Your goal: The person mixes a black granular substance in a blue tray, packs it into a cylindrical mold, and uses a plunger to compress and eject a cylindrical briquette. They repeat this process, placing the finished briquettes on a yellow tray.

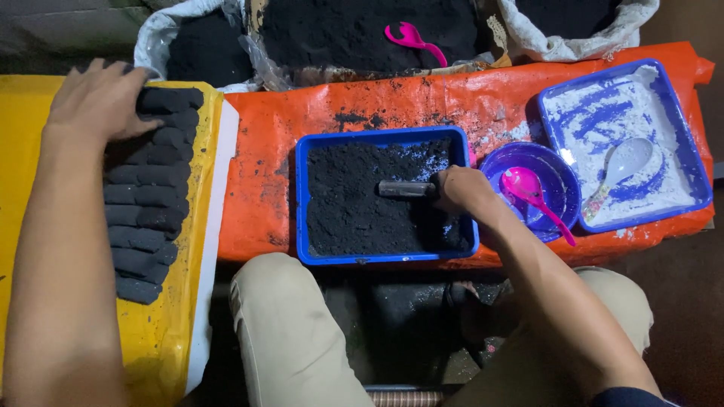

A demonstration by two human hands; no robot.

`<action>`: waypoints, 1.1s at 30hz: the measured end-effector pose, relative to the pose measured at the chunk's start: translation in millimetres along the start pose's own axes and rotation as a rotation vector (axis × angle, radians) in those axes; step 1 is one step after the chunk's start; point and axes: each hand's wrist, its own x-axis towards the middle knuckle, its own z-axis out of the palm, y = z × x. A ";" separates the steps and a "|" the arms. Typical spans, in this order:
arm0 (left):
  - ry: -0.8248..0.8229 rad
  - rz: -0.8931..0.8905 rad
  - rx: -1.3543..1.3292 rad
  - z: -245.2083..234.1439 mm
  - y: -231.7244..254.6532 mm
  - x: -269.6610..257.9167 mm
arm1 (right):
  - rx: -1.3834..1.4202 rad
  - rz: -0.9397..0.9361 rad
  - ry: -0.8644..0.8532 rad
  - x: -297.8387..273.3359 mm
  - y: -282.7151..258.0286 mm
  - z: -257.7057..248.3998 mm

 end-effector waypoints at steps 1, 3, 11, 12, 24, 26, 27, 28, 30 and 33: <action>-0.003 -0.001 -0.003 -11.5 7.5 -4.3 | -0.002 -0.002 -0.003 -0.9 -1.0 -3.1; 0.091 -0.008 -0.165 -36.0 20.3 -14.5 | -0.034 0.009 -0.012 -2.5 -5.2 -9.3; -0.264 0.131 -0.780 -107.2 168.2 -34.0 | 0.038 -0.074 0.246 -34.0 -30.1 -67.3; -0.408 0.236 -0.767 -105.0 189.3 -34.2 | 0.025 -0.084 0.278 -42.8 -36.7 -78.7; -0.185 0.226 -0.860 -109.9 265.5 -42.8 | 0.377 -0.325 0.382 -59.5 -30.8 -99.8; -0.156 0.317 -0.794 -86.9 270.8 -31.3 | 0.487 -0.399 0.426 -60.7 -25.7 -101.1; -0.135 0.402 -0.729 -74.4 275.7 -27.0 | 0.600 -0.477 0.463 -62.9 -23.1 -99.7; -0.146 0.406 -0.734 -75.0 273.1 -27.5 | 0.605 -0.472 0.453 -66.1 -22.2 -105.2; -0.099 0.398 -0.789 -77.7 263.6 -25.0 | 0.682 -0.437 0.487 -69.9 -20.9 -120.6; -0.146 0.323 -0.774 -64.2 256.0 -15.9 | 0.699 -0.354 0.463 -70.4 -8.3 -125.9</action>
